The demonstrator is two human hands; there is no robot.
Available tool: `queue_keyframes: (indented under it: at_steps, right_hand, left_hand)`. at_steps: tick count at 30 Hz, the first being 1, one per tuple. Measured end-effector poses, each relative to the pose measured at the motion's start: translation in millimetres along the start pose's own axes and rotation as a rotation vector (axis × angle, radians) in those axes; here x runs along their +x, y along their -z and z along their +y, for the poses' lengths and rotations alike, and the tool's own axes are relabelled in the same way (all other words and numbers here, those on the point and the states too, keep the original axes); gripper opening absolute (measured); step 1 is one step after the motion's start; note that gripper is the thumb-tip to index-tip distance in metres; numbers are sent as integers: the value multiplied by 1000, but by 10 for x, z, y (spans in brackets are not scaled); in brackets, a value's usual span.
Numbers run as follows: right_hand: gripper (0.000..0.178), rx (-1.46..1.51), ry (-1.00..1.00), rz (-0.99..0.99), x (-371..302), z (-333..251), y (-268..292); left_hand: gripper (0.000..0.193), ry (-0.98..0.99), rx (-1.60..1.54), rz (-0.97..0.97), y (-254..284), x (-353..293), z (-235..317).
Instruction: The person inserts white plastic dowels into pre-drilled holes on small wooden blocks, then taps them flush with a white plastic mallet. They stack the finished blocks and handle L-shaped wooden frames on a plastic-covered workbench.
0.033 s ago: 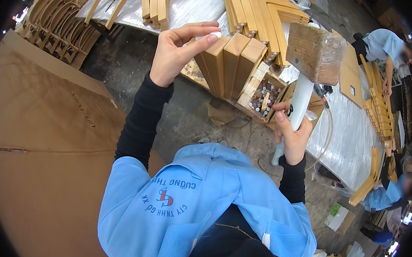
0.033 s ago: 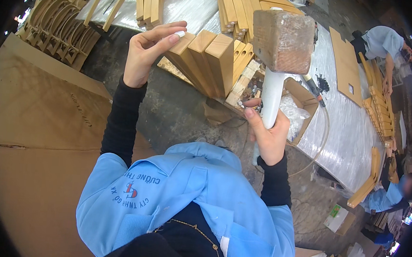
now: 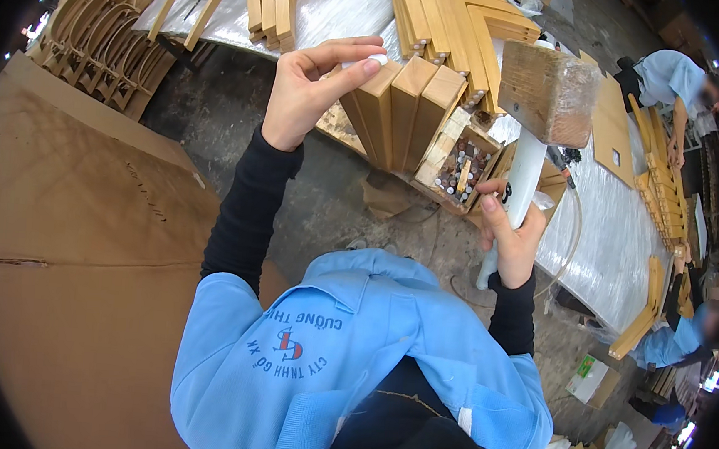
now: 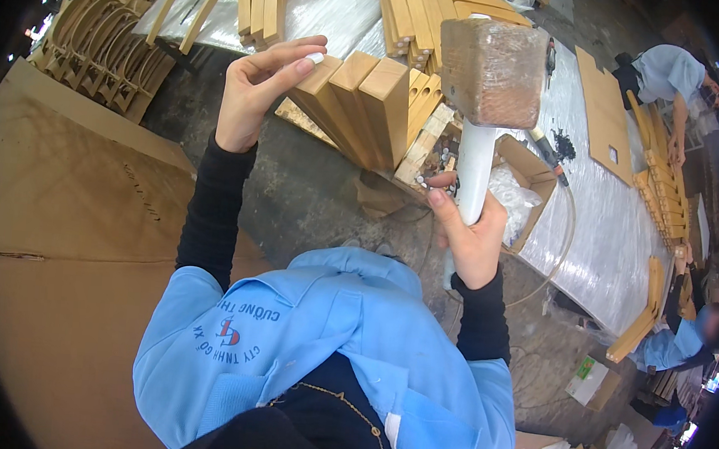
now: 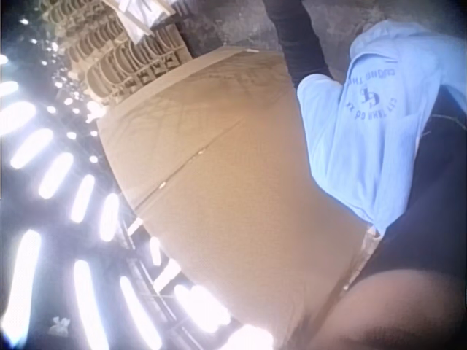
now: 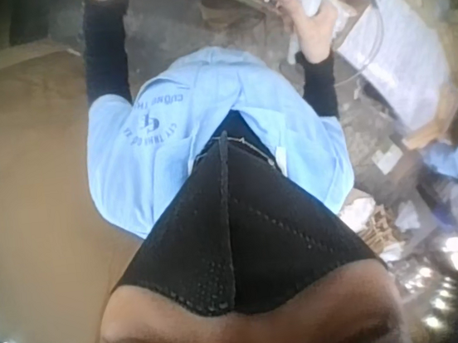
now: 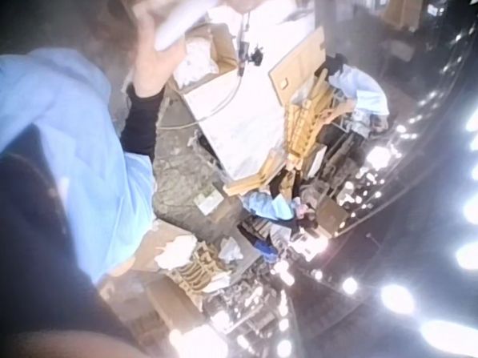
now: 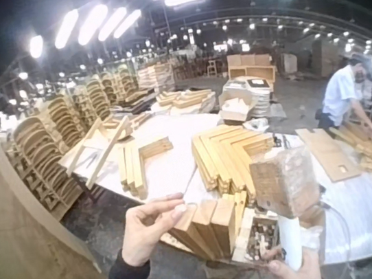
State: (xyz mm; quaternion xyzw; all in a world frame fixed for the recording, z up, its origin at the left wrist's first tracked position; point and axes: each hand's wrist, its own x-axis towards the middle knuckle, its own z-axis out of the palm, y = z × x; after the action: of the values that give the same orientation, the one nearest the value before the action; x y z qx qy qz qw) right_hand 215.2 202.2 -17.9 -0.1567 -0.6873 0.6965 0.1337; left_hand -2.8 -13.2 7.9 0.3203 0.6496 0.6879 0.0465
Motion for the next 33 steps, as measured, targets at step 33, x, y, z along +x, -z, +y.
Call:
queue_keyframes:
  at_steps: [33]
  right_hand:
    - [35, -1103, 359, -191, 389, -1668, -33]
  left_hand:
    - [32, -47, 125, -258, 254, 209, -41]
